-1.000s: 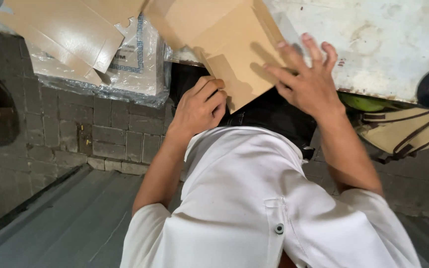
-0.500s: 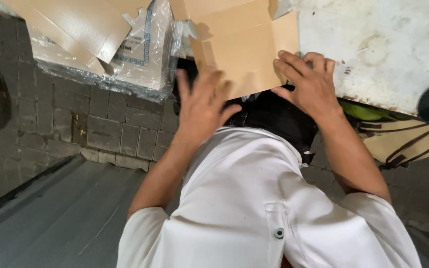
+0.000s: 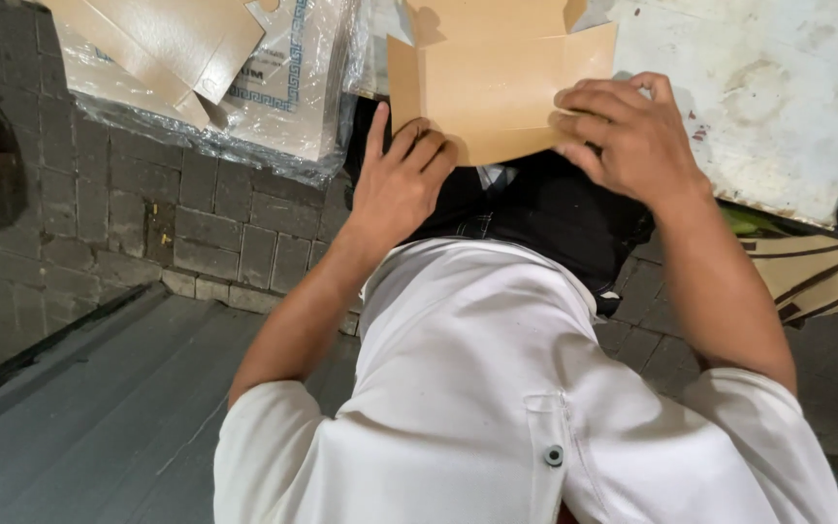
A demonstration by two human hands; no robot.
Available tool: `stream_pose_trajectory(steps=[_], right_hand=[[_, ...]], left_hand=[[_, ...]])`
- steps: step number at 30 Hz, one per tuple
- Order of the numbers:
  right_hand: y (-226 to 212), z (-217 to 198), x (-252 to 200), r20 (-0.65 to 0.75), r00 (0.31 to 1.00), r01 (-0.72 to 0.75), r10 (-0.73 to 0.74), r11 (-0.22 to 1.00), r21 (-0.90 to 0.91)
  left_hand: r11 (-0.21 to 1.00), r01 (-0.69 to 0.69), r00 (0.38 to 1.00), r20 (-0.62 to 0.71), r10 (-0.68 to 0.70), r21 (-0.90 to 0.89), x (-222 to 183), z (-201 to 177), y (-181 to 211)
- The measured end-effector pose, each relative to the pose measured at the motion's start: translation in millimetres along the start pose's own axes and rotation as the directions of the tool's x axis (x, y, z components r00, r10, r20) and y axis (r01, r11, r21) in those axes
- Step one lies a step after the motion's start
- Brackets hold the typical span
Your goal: The person assembles flat cardboard box blanks into finished rectangular boxes by folding and interlocking the flaps. They handle each box one at a time, fold the sides, tuck the tabs, and place the completed boxes on a stack on the table.
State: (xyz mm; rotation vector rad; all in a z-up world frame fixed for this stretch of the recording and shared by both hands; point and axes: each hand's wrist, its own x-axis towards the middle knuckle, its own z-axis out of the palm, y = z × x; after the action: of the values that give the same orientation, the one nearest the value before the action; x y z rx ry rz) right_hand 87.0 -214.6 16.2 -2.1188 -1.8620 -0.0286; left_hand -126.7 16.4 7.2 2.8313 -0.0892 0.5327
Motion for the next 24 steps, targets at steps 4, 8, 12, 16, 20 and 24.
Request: stream_pose_trajectory(steps=[4,8,12,16,20,24], right_hand=[[10.4,20.2,3.0,-0.063,0.995,-0.068,0.079,0.984,0.166],[11.3,45.9,-0.9,-0.081,0.952,-0.255,0.295,0.913,0.319],[3.0,55.9,3.3,-0.176,0.910,-0.305,0.376,0.893,0.331],[-5.9,43.0,16.0,-0.184,0.904,-0.322,0.387,0.897,0.303],[-21.4,30.6,31.3,-0.166,0.879,-0.386,0.448,0.871,0.304],[-45.6,40.1,45.7,-0.157,0.951,-0.268,0.266,0.963,0.011]], left_hand=[[0.989,0.084,0.994,-0.059,-0.091,-0.122,14.3,9.8,-14.5],[0.966,0.246,0.962,-0.100,-0.253,-0.080,27.9,26.7,-21.4],[0.941,0.335,0.938,-0.114,-0.328,0.049,34.8,38.2,-34.5],[0.937,0.326,0.944,-0.102,-0.315,0.121,34.2,42.3,-45.1],[0.931,0.327,0.942,-0.137,-0.307,0.162,32.8,44.3,-43.0],[0.883,0.346,0.937,-0.075,-0.341,0.317,35.5,39.2,-32.7]])
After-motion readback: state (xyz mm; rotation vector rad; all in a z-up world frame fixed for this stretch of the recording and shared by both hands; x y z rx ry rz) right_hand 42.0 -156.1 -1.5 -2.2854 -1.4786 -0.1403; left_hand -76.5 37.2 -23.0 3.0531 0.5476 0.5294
